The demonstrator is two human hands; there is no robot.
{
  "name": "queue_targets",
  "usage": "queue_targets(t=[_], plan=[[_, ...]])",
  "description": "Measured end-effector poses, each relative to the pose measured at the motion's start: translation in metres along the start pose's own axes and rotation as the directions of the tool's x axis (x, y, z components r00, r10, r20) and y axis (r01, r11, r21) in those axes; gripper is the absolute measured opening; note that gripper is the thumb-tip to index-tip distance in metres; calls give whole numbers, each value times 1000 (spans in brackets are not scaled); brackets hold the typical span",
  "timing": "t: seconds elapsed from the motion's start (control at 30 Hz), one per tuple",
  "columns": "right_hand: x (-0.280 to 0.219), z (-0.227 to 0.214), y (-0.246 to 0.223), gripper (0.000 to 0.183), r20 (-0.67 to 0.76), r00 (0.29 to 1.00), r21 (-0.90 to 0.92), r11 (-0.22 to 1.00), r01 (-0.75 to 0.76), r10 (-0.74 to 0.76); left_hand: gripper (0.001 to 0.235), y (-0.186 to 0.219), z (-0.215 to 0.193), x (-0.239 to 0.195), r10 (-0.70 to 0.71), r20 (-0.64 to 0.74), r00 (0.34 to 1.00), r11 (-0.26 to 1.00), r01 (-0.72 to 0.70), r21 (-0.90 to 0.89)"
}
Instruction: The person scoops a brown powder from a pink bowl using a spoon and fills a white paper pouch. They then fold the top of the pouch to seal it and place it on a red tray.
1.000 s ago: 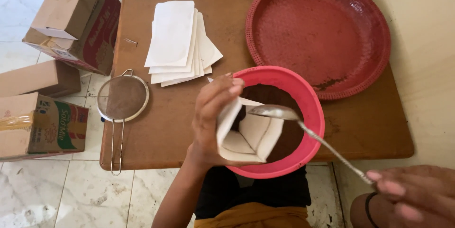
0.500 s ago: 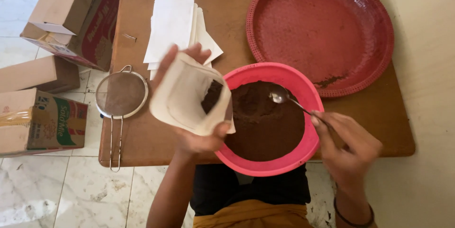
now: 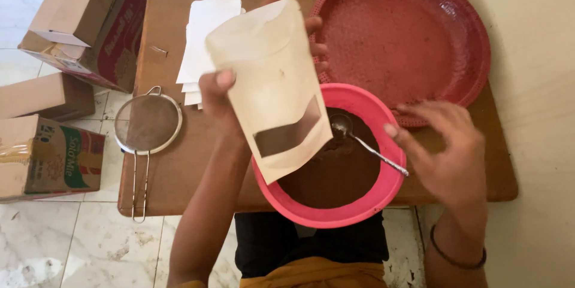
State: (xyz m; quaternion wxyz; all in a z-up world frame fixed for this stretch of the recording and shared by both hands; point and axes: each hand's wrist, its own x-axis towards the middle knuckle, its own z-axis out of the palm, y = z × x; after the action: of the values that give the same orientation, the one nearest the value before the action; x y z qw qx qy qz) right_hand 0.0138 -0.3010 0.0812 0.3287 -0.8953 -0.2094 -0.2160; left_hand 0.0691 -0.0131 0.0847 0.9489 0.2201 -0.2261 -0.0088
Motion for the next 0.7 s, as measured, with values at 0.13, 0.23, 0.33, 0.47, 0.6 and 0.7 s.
queue_targets(t=[0.13,0.23,0.33,0.47,0.6,0.7], plan=[[61,11,-28,54,288,954,423,882,-207,85,100,-18,-15,15,-15,-61,998,993,8,-114],[91,42,-6,82,767,634,407,683,-606,105,87,-30,-25,28,-40,-111,993,975,14,-221],[105,66,1,54,788,615,469,629,-620,18,76,-24,-3,40,-60,-155,986,950,9,-313],[119,66,-12,31,745,666,531,571,-626,36,65,0,14,37,-219,-499,839,897,374,235],[114,75,11,27,619,781,640,524,-562,80,64,18,7,26,-399,-360,843,367,507,780],[107,83,22,28,549,828,668,535,-517,114,52,13,-4,18,-381,-327,865,372,468,802]])
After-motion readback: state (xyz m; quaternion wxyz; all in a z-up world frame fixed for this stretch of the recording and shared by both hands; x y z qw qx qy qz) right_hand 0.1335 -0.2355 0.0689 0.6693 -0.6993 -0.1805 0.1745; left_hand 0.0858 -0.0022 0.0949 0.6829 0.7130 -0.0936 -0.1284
